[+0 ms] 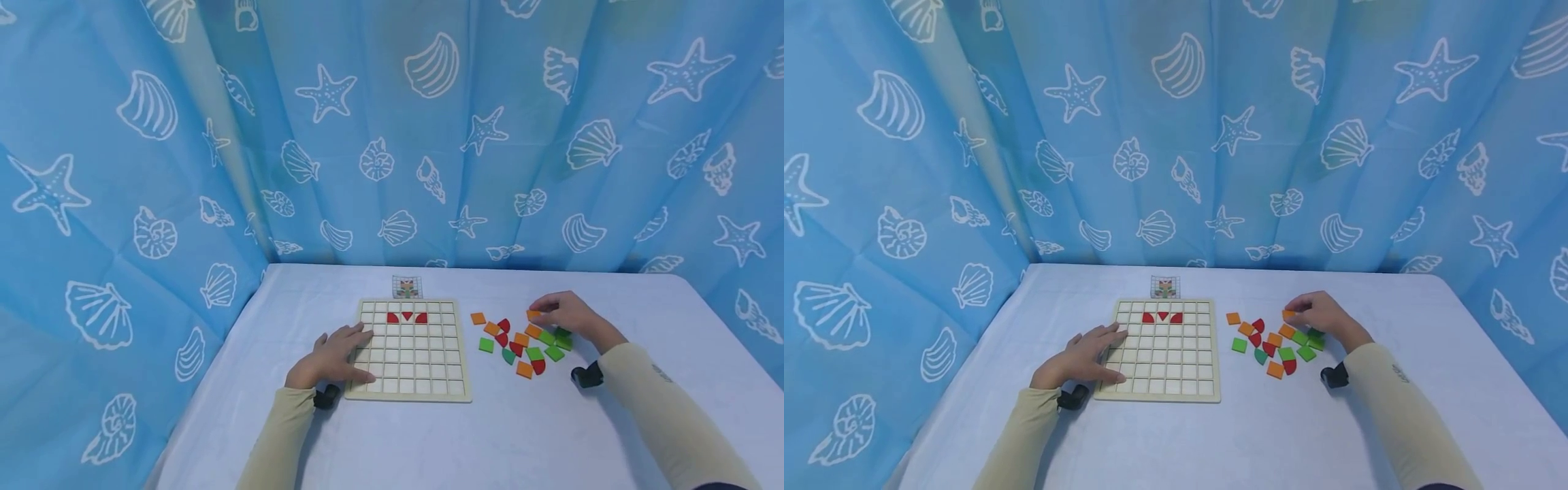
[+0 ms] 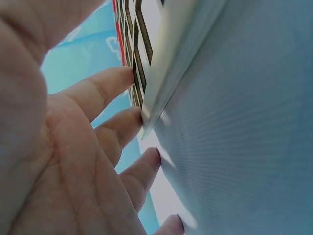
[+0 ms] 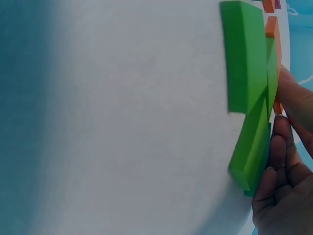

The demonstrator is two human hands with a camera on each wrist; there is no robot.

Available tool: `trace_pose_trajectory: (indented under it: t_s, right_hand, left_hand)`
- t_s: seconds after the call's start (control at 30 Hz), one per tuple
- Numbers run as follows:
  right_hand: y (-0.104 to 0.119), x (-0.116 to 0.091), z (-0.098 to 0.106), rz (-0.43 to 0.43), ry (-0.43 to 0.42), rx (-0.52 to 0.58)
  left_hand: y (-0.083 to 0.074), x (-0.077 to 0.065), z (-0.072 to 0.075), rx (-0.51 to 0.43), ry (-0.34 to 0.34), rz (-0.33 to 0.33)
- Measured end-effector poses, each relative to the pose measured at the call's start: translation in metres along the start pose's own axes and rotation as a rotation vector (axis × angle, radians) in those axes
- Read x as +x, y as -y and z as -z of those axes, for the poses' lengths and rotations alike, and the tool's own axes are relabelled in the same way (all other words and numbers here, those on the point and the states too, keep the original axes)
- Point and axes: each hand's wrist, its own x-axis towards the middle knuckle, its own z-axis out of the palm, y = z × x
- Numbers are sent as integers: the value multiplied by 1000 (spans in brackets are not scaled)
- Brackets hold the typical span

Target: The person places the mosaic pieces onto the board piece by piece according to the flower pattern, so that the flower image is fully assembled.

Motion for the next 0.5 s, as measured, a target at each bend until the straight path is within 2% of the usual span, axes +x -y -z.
trace_pose_trajectory:
  t_s: [0.17, 0.5]
  right_hand:
    - [2, -3, 0, -18, -5, 10]
    - [9, -4, 2, 2, -2, -8]
  left_hand:
    - [-1, 1, 1, 5, 7, 2]
    - [0, 1, -1, -3, -16, 2]
